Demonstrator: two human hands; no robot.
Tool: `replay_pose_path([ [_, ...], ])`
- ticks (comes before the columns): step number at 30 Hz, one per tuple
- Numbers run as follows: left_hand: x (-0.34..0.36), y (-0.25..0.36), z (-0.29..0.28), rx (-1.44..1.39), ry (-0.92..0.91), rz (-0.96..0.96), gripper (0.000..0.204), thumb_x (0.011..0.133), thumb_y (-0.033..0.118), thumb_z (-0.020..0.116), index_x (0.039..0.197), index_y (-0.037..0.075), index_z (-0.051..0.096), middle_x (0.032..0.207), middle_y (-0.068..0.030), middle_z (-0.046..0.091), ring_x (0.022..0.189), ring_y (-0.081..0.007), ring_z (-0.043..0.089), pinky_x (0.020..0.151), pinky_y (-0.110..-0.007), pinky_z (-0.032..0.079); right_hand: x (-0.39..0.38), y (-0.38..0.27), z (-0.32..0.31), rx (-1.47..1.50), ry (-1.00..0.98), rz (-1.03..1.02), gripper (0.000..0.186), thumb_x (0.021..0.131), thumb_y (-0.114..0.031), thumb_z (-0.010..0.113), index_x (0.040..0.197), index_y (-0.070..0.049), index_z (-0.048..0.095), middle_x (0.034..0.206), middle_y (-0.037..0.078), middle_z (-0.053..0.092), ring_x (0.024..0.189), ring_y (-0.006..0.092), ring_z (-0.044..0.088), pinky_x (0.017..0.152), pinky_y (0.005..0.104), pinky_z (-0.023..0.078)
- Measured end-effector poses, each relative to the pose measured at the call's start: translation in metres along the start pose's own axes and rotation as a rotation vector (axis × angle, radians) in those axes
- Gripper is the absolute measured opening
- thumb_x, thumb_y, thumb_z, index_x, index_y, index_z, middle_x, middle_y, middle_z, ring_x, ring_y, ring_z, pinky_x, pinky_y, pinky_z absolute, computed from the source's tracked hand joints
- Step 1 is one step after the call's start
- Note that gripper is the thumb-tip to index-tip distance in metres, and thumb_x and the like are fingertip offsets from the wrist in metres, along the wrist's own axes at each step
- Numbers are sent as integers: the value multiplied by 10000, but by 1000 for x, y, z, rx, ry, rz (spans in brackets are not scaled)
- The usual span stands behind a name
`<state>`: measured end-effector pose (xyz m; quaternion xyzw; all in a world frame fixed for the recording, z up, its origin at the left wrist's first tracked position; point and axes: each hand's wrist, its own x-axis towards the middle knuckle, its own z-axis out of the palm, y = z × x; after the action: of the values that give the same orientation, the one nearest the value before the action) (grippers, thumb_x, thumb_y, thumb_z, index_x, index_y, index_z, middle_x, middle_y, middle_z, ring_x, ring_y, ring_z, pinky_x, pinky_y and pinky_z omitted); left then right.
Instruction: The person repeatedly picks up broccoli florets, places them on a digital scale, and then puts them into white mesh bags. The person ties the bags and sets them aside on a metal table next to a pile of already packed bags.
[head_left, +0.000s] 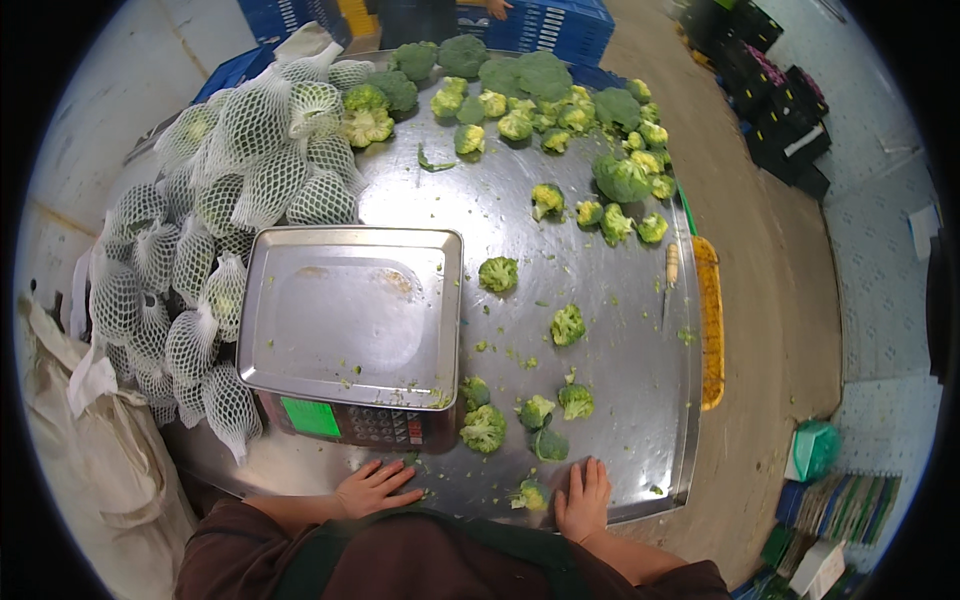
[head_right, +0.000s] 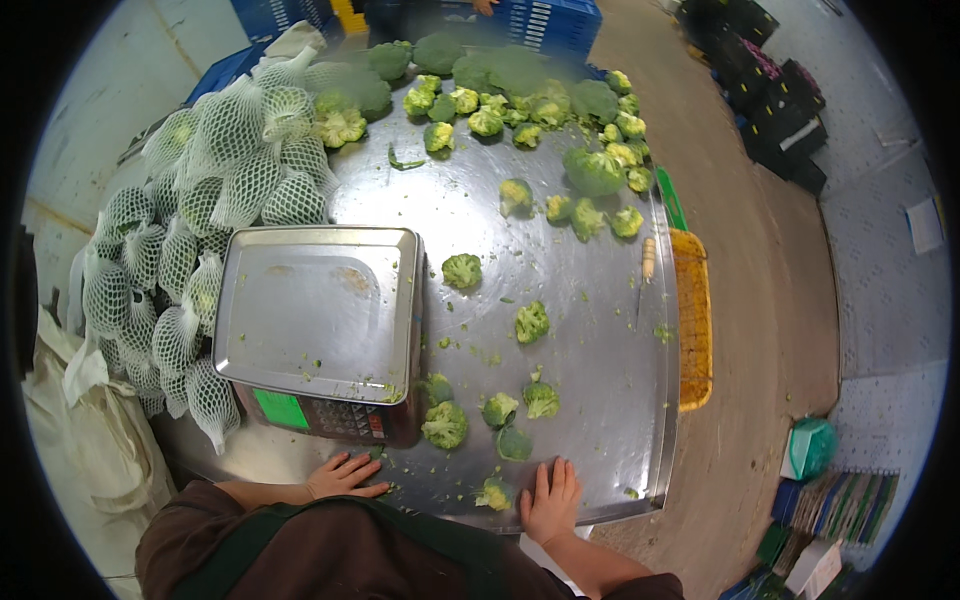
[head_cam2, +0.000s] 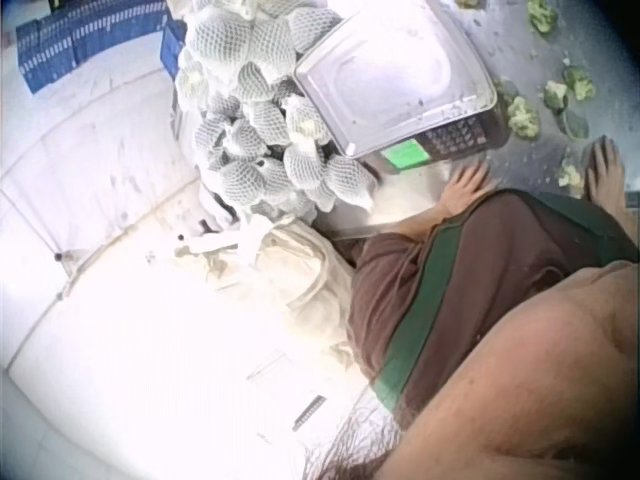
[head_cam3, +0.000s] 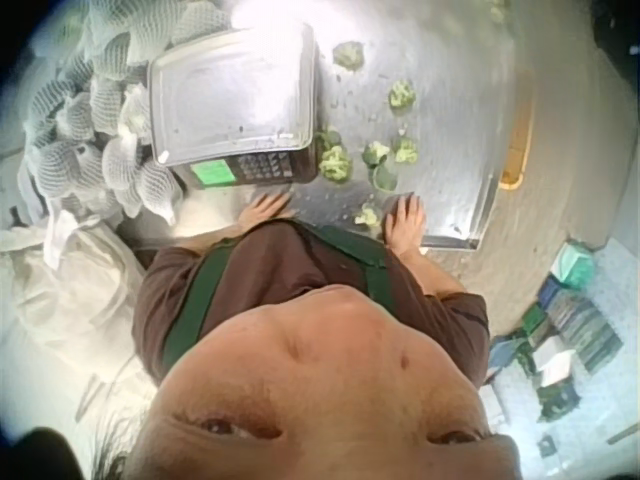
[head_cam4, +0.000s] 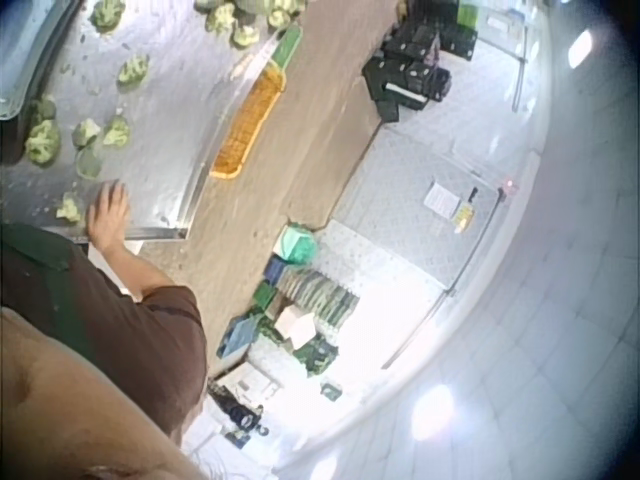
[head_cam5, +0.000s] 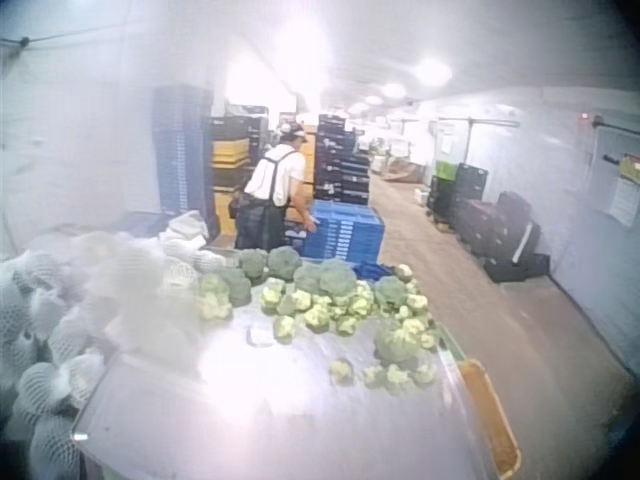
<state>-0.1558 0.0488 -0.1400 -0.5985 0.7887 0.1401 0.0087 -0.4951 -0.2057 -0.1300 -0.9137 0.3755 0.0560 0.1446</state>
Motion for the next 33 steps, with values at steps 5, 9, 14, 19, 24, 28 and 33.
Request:
replay_pose_path([
  [5,8,4,-16,-103,101,-52,507,836,416,509,1334,334,461,1369,-69,470,1214,-232,473,968,-419,351,-7,6,15,-12,-128,24,661,835,-344,542,1354,25,365,1439,318,227,1340,505,171,1041,633,166],
  [9,4,4,14,-131,-161,-80,518,785,437,567,1280,289,530,1356,-69,484,1209,-255,475,937,-437,377,-32,18,24,-111,-93,-11,626,836,-357,544,1331,-4,394,1441,314,240,1344,479,212,1001,642,231],
  [14,-4,-1,-3,-80,140,-205,544,805,459,542,1304,246,506,1388,-105,449,1228,-312,461,984,-457,368,11,45,104,-617,815,-242,599,791,-388,595,1253,-30,461,1264,310,496,1162,448,506,868,597,382],
  [19,-14,15,4,-72,48,-226,615,788,490,515,1345,236,457,1412,-153,392,1280,-373,372,998,-524,303,-14,-3,18,-59,138,-84,584,796,-293,599,1268,25,467,1368,336,334,1269,505,315,1004,613,269],
  [24,6,20,-4,-49,42,-230,640,765,498,591,1309,178,489,1418,-196,356,1303,-402,317,1011,-550,275,-17,4,12,78,301,-68,550,785,-254,639,1264,-27,495,1347,257,399,1248,438,369,998,516,348],
  [28,3,36,7,-19,162,-196,647,728,361,610,1294,74,486,1425,-214,334,1311,-430,285,1029,-536,245,-22,12,28,66,407,-32,434,819,-288,601,1199,-85,542,1325,188,459,1260,370,390,1024,454,352],
  [33,-8,38,23,9,325,-131,581,759,328,631,1282,105,514,1418,-163,371,1318,-366,318,1041,-489,276,-31,-3,47,-96,250,168,511,893,-397,484,1357,-190,430,1422,120,369,1325,333,319,1064,453,308],
])
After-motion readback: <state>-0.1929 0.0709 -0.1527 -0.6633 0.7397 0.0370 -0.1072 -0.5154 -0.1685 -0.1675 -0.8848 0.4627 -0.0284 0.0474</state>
